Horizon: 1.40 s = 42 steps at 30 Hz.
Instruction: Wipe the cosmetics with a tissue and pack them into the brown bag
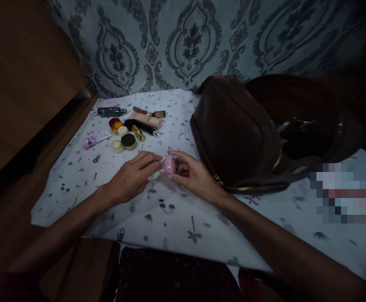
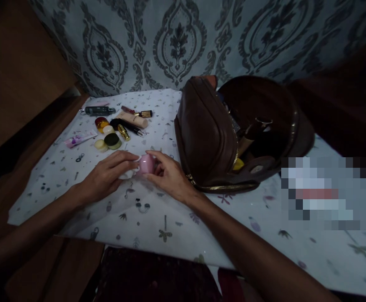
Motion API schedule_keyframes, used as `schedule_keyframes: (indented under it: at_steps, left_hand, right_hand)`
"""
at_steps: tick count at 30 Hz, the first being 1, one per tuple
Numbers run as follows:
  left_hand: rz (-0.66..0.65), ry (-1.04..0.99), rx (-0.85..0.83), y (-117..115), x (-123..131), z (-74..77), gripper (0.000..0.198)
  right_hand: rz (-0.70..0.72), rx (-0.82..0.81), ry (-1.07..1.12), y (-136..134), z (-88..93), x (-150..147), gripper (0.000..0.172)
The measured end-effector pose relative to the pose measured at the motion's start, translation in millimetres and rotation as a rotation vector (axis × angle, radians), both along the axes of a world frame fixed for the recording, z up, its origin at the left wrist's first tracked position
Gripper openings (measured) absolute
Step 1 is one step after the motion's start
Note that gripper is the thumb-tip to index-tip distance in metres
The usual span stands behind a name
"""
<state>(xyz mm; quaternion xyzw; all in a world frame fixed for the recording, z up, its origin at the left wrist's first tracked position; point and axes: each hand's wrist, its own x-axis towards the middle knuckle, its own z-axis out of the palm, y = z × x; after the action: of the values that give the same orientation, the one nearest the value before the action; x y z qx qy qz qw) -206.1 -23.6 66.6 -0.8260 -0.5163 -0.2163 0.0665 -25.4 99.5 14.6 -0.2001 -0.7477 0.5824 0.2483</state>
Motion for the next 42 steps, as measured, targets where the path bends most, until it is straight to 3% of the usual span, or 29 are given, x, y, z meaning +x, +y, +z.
schedule_keyframes:
  at_steps: [4, 10, 14, 18, 23, 30, 36, 42]
  left_hand:
    - [0.037, -0.067, -0.036, -3, -10, -2.2, 0.048]
    - [0.020, -0.040, -0.003, 4, 4, -0.4, 0.037]
    - [-0.038, -0.010, 0.047, 8, 17, 1.7, 0.033]
    - [-0.023, -0.019, 0.029, 6, 12, 0.1, 0.036]
    - [0.036, -0.124, -0.010, 4, -4, -3.8, 0.043]
    - [0.050, -0.183, -0.008, 4, 0, -1.6, 0.045]
    - [-0.004, -0.079, 0.018, 0, 11, 2.0, 0.038]
    - [0.061, -0.168, -0.017, -2, -4, -4.2, 0.044]
  right_hand:
    - [0.033, -0.030, -0.004, 2, -4.1, 1, 0.069]
    - [-0.002, 0.122, 0.017, 3, -11.6, 2, 0.065]
    - [-0.018, 0.165, -0.011, 1, -5.4, 2, 0.064]
    - [-0.007, 0.209, -0.031, -1, 4.1, 3, 0.062]
    - [-0.032, 0.165, -0.023, -1, 2.7, 2, 0.053]
    - [-0.033, 0.121, 0.031, 1, -8.9, 0, 0.060]
    - [-0.004, 0.117, -0.066, -4, -1.4, 1, 0.053]
    - [-0.067, 0.195, -0.085, -5, 4.7, 1, 0.047]
